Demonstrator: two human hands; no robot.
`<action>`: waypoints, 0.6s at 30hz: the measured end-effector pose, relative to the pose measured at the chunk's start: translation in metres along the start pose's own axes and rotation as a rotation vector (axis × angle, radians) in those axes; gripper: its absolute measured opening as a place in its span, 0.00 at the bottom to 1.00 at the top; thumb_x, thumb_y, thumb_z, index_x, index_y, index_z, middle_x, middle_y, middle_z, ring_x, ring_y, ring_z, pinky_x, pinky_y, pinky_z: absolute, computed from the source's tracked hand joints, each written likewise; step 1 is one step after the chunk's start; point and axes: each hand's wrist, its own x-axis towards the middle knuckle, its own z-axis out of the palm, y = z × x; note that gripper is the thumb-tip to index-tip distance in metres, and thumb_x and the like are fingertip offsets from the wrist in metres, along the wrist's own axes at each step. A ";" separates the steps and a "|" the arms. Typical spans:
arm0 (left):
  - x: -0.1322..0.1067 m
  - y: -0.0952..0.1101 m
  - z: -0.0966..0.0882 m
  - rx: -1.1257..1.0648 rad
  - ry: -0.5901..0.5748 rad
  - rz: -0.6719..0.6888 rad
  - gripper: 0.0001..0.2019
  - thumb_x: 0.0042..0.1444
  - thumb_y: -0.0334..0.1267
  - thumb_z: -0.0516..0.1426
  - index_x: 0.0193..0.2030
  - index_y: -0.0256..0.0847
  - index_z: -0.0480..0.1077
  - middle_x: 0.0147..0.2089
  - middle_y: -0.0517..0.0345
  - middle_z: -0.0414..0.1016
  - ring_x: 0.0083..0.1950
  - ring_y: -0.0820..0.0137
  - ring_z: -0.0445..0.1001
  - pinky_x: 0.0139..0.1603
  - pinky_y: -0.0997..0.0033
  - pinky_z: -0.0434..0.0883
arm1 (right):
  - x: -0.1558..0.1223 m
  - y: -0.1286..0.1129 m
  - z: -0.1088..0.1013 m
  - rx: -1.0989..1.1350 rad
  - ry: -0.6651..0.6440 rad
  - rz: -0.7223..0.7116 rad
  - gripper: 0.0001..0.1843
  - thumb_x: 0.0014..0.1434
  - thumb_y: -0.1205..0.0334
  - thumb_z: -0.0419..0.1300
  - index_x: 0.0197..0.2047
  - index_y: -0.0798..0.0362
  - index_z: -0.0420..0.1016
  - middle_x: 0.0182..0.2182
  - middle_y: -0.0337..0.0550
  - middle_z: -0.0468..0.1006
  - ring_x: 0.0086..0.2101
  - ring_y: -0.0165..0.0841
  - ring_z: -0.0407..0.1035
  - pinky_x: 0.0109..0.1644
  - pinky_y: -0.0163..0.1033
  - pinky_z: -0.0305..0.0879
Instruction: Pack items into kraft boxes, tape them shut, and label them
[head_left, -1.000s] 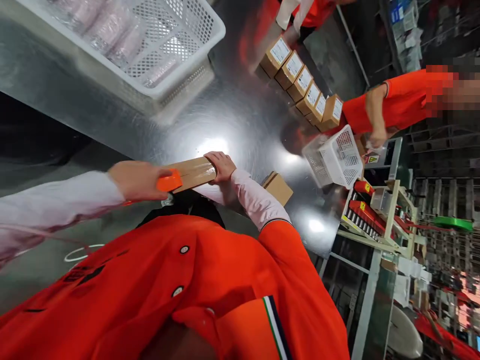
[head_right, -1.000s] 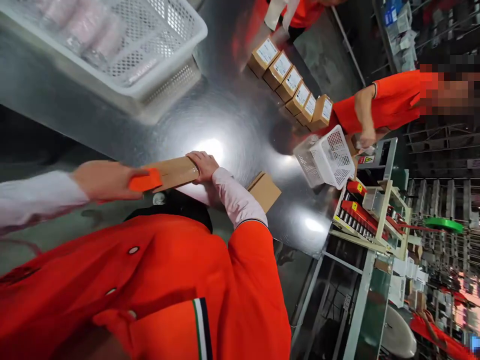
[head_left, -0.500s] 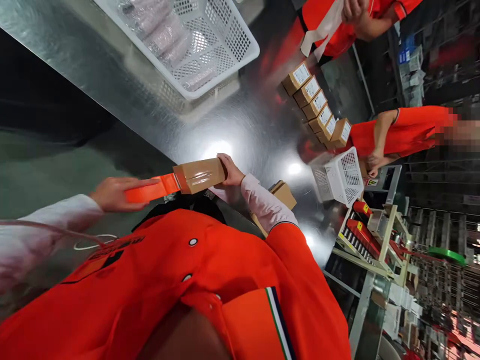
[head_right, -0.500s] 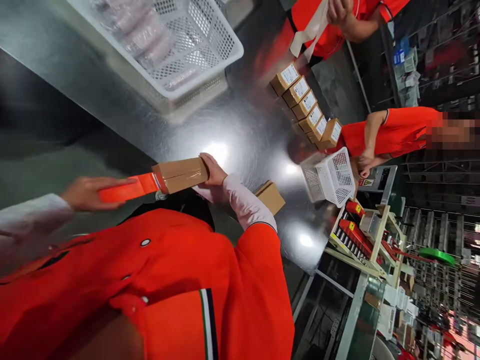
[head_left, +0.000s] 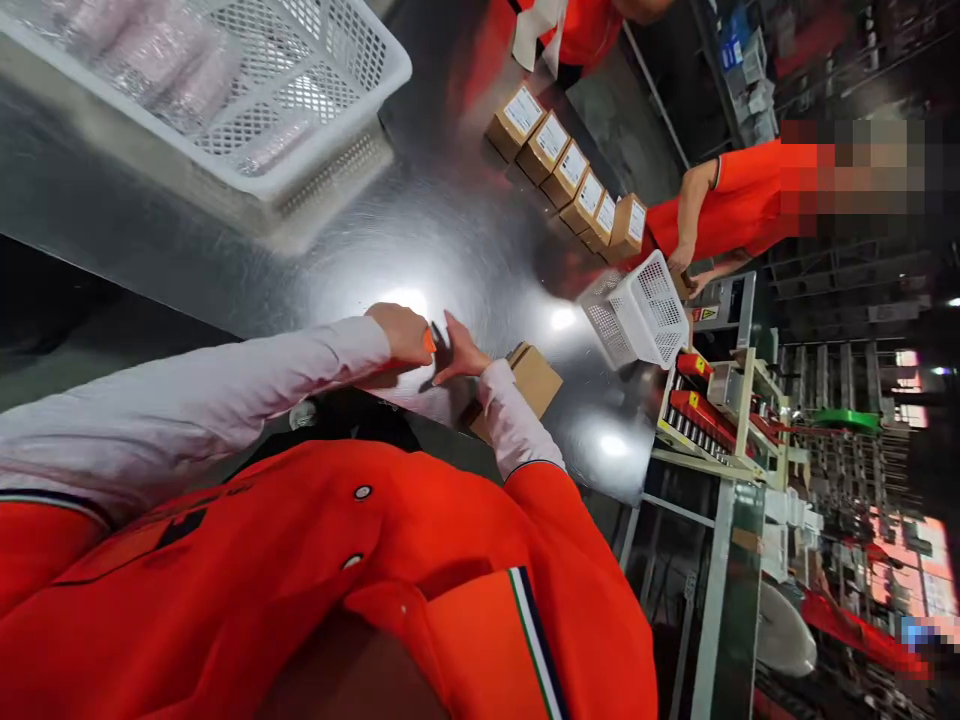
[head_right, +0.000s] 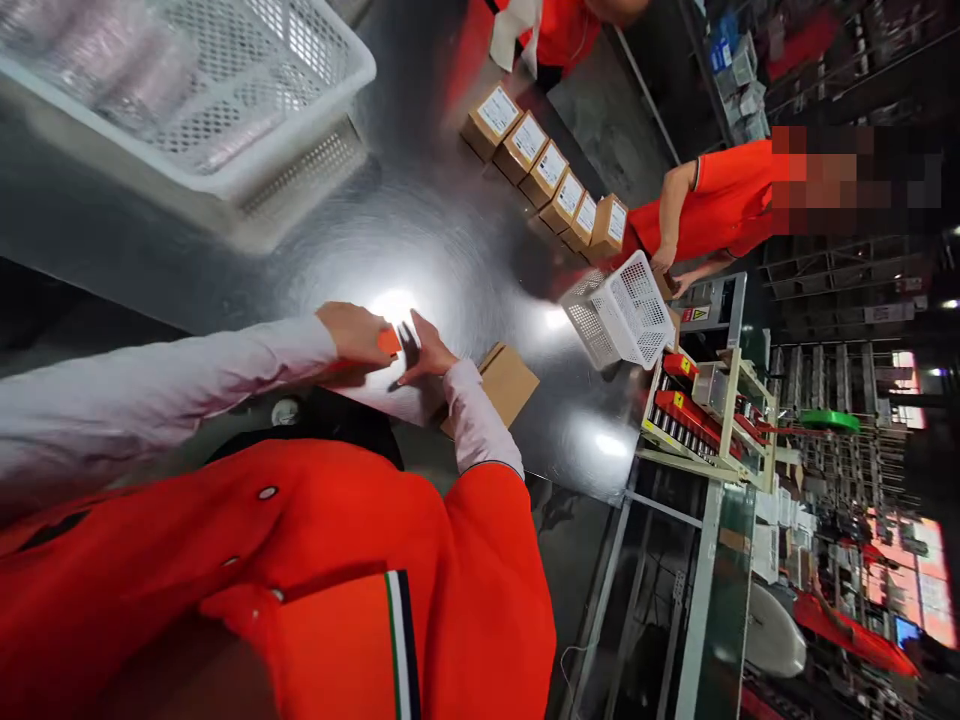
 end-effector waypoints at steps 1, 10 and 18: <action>0.007 0.003 -0.002 0.010 -0.016 -0.003 0.33 0.56 0.53 0.66 0.61 0.28 0.83 0.54 0.27 0.83 0.57 0.38 0.81 0.57 0.51 0.73 | 0.012 -0.002 0.005 -0.003 -0.053 -0.055 0.88 0.23 0.58 0.88 0.83 0.63 0.50 0.81 0.70 0.46 0.80 0.60 0.42 0.85 0.60 0.42; -0.056 -0.077 0.014 0.086 -0.134 -0.134 0.36 0.59 0.59 0.63 0.72 0.46 0.77 0.49 0.41 0.84 0.52 0.42 0.82 0.55 0.51 0.73 | 0.060 -0.031 0.032 -0.052 -0.114 -0.245 0.65 0.37 0.63 0.79 0.78 0.59 0.60 0.71 0.61 0.70 0.70 0.55 0.63 0.76 0.58 0.64; -0.140 -0.160 0.114 -0.161 -0.055 -0.347 0.42 0.53 0.57 0.65 0.76 0.48 0.72 0.36 0.53 0.83 0.51 0.44 0.82 0.59 0.57 0.70 | 0.055 -0.035 0.021 -0.063 -0.134 -0.228 0.64 0.36 0.58 0.76 0.76 0.61 0.61 0.69 0.63 0.69 0.69 0.56 0.64 0.74 0.60 0.65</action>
